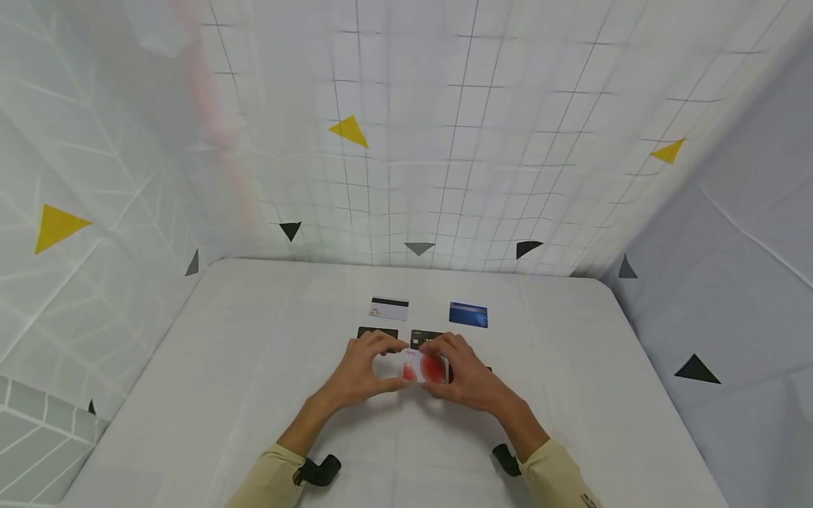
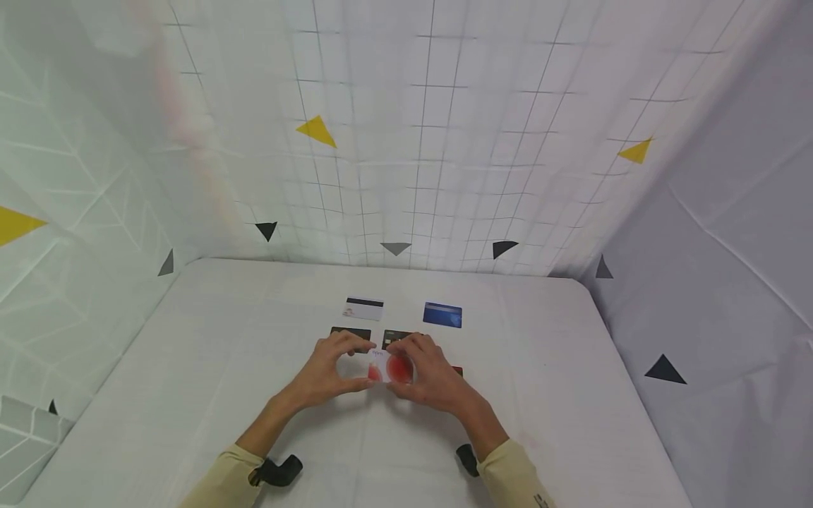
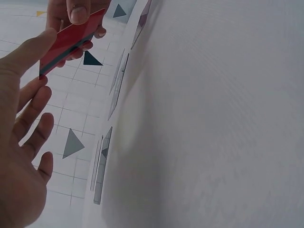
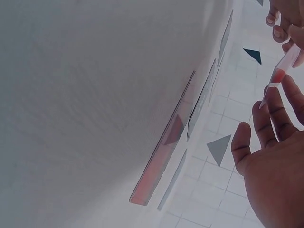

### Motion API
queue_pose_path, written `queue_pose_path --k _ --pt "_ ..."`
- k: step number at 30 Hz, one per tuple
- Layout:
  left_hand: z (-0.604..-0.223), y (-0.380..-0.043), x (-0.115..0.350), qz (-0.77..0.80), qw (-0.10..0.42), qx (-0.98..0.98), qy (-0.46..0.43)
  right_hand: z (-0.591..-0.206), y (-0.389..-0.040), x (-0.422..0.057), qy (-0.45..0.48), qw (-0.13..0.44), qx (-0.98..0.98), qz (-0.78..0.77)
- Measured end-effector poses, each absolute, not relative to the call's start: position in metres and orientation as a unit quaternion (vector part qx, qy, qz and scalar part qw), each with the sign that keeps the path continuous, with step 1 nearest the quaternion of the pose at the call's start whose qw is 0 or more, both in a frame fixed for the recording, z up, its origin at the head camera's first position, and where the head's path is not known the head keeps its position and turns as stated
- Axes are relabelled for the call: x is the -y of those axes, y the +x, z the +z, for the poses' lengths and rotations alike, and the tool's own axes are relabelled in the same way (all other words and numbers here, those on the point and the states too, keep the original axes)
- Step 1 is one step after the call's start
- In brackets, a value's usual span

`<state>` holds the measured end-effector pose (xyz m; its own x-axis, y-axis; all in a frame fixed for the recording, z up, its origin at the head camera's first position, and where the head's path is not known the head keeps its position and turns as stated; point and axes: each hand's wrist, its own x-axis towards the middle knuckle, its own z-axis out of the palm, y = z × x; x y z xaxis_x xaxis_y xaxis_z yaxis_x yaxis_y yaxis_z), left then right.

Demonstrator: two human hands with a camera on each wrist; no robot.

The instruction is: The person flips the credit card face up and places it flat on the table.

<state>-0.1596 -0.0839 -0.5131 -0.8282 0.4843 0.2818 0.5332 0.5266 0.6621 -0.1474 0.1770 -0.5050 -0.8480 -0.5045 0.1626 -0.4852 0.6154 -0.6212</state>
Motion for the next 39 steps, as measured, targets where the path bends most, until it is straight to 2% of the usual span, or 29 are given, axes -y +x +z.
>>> queue_pose_path --k 16,28,39 --pt "-0.513 -0.162 0.089 -0.374 0.039 0.878 -0.297 -0.506 -0.149 -0.179 -0.277 0.025 -0.904 -0.324" --pt "-0.516 -0.165 0.093 -0.351 0.04 0.889 -0.292 -0.507 -0.148 -0.187 -0.235 0.025 -0.923 -0.304" --pt "-0.52 -0.167 0.094 -0.266 0.031 0.918 -0.292 -0.509 -0.148 -0.19 -0.245 0.041 -0.926 -0.285"
